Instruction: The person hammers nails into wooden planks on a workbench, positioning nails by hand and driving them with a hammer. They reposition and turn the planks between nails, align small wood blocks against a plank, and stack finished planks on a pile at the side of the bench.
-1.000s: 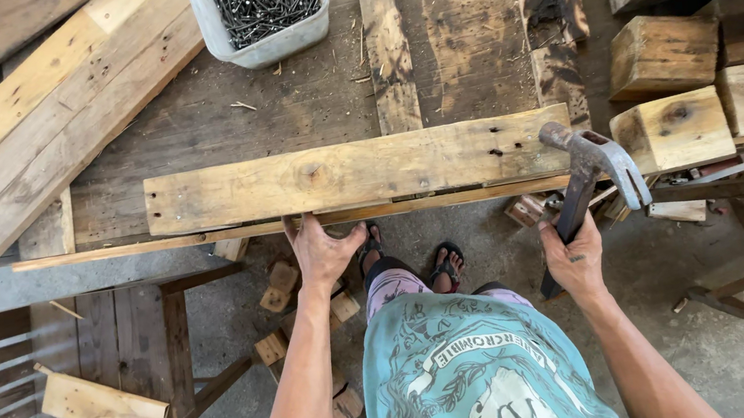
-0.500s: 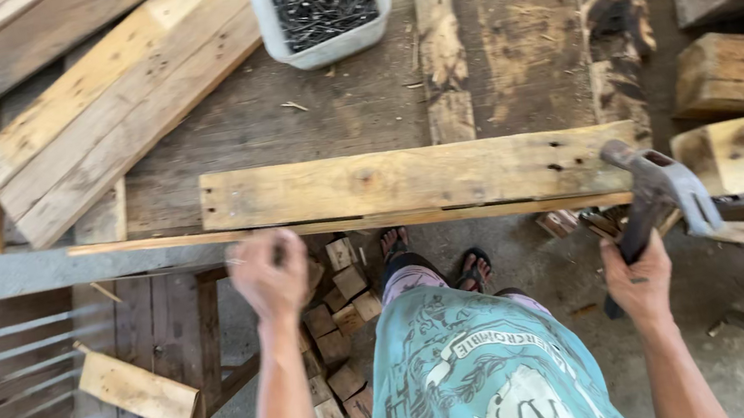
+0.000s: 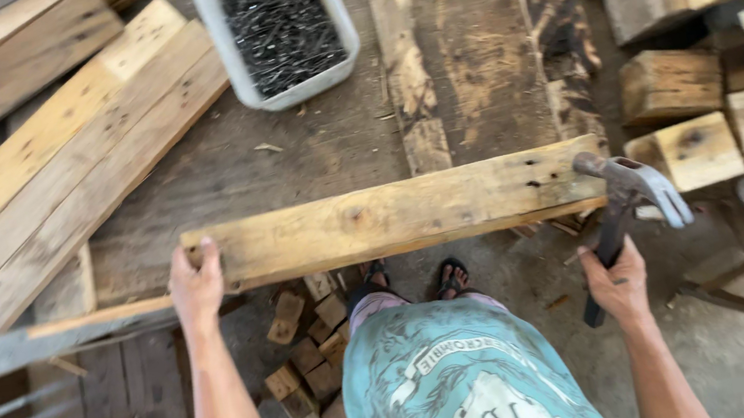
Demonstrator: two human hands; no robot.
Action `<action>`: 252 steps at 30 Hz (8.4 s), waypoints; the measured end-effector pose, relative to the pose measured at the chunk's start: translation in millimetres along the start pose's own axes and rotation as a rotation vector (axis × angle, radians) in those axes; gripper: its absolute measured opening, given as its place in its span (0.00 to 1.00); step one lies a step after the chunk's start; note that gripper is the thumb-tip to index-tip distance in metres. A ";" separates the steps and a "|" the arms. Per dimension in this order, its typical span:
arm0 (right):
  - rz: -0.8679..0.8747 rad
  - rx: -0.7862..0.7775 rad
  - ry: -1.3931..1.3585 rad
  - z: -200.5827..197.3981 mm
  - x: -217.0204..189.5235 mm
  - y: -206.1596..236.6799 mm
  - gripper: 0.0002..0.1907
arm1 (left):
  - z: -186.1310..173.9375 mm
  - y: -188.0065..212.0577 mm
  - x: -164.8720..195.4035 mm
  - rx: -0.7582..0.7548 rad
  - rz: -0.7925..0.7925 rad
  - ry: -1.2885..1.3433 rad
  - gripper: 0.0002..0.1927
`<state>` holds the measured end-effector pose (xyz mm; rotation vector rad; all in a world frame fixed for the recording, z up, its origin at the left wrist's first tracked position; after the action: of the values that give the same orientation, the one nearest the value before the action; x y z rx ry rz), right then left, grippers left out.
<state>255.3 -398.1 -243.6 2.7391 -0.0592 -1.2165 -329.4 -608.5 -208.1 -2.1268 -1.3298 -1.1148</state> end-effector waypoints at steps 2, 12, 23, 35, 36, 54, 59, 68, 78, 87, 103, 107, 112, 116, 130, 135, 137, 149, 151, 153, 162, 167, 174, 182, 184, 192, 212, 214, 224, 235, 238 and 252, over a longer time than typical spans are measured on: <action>0.047 -0.002 -0.048 5.1 -1.3 4.7 0.09 | -3.5 -1.3 -6.6 -0.021 0.037 -0.021 0.29; 0.229 0.055 -0.398 -3.5 -37.5 42.7 0.09 | -22.2 8.5 -23.2 -0.194 -0.054 -0.007 0.34; 0.187 0.157 -0.428 22.9 -65.1 62.7 0.09 | -12.9 -45.7 20.5 -0.108 0.283 0.146 0.21; 0.272 0.193 -0.448 56.1 -56.5 76.7 0.08 | 150.0 -145.0 170.6 -0.337 0.877 -0.014 0.09; 0.289 0.199 -0.459 57.8 -57.6 80.8 0.08 | 171.7 -158.5 178.3 -0.376 0.928 -0.163 0.09; 0.448 0.265 -0.254 82.5 -42.8 162.2 0.10 | 215.7 -207.2 169.8 -0.602 0.766 -0.264 0.05; 0.419 0.225 -0.263 84.8 -42.2 162.7 0.09 | 221.9 -206.2 168.7 -0.541 0.879 -0.081 0.10; 0.438 0.238 -0.283 100.0 -33.3 186.9 0.07 | 241.4 -214.6 170.4 -0.615 0.823 -0.393 0.06; 0.413 0.217 -0.440 90.1 -31.2 168.6 0.09 | 168.5 -178.5 155.6 -0.502 0.447 0.398 0.08; 0.334 0.049 -0.505 50.6 -45.5 157.8 0.08 | 121.4 6.2 103.7 -0.886 0.002 0.753 0.08; 0.220 -0.172 -0.362 19.8 -22.2 155.7 0.08 | 142.7 77.1 124.7 -0.644 0.621 0.429 0.05; 0.183 -0.200 -0.329 18.8 -29.6 150.4 0.08 | 143.7 84.8 128.3 -0.574 0.747 0.264 0.04; 0.121 -0.242 -0.313 19.7 -49.3 142.3 0.08 | 148.4 86.5 130.4 -0.568 0.789 0.270 0.06; 0.004 -0.285 -0.240 15.6 -79.8 131.9 0.08 | 153.0 89.1 129.4 -0.567 0.773 0.378 0.07; -0.480 -0.299 0.107 -5.3 -229.9 100.3 0.13 | 160.2 94.8 123.3 -0.596 0.705 0.464 0.07; -0.258 -0.540 0.395 24.6 -200.7 84.9 0.16 | 161.3 94.4 122.7 -0.604 0.767 0.356 0.06; -0.149 -0.538 0.367 23.1 -182.9 85.8 0.17 | 159.7 92.4 122.2 -0.624 0.712 0.368 0.06; 0.255 -0.339 -0.158 -15.9 -87.2 127.2 0.09 | 107.7 38.6 154.1 -0.763 0.724 -0.569 0.59; 0.286 -0.295 -0.188 -21.6 -74.4 128.2 0.10 | 110.2 44.1 160.5 -0.789 0.759 -0.651 0.62; 0.277 -0.236 -0.198 -26.6 -65.6 129.6 0.10 | 114.8 49.3 163.3 -0.799 0.788 -0.697 0.64; 0.348 -0.114 -0.277 -45.9 -53.2 134.4 0.09 | 112.9 45.3 147.2 -0.726 0.906 -0.503 0.58; 0.284 -0.122 -0.323 -47.2 -56.2 125.4 0.08 | 115.9 46.6 144.5 -0.703 0.930 -0.475 0.54; 0.248 -0.147 -0.334 -39.9 -58.9 120.5 0.08 | 120.0 48.8 143.1 -0.698 0.941 -0.512 0.53; 0.225 -0.193 -0.347 -30.5 -65.8 115.0 0.08 | 128.7 56.1 148.4 -0.778 0.863 -0.712 0.63; 0.233 -0.205 -0.335 -27.4 -65.7 113.5 0.08 | 128.5 59.1 150.7 -0.759 0.852 -0.677 0.63; 0.194 -0.283 -0.205 -21.5 -31.7 105.3 0.08 | 136.3 65.3 157.5 -0.760 0.770 -0.612 0.62; -0.763 -0.340 0.700 61.6 -86.9 48.6 0.21 | 141.7 65.5 164.1 -0.774 0.797 -0.641 0.56; -0.766 -0.344 0.713 60.9 -90.7 50.2 0.21 | 138.6 66.4 162.8 -0.758 0.798 -0.607 0.55; -0.799 -0.408 0.661 70.0 -102.4 73.5 0.19 | 135.3 62.5 152.3 -0.762 0.855 -0.662 0.48; -0.707 -0.406 0.506 91.8 -105.5 79.1 0.16 | 122.9 60.8 171.1 -0.912 0.655 -0.702 0.59; -0.621 -0.477 0.395 74.7 -89.7 90.3 0.17 | 128.2 46.9 177.7 -0.983 0.577 -0.633 0.57; -0.035 -0.383 0.253 29.7 -25.0 154.8 0.17 | 174.8 3.4 154.2 -1.278 0.318 -0.198 0.52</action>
<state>219.9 -552.2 -222.1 2.5324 0.2259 -0.7806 -217.6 -404.6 -191.4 -3.1719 -0.1680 -1.9169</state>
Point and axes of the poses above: each hand's wrist, its own y-axis away from the middle knuckle, its own z-axis out of the palm, x = y × z, the point moved 2 cm from there along -y, towards the middle knuckle, and after that the axes turned 11 degrees about y, right-handed, at the moved point
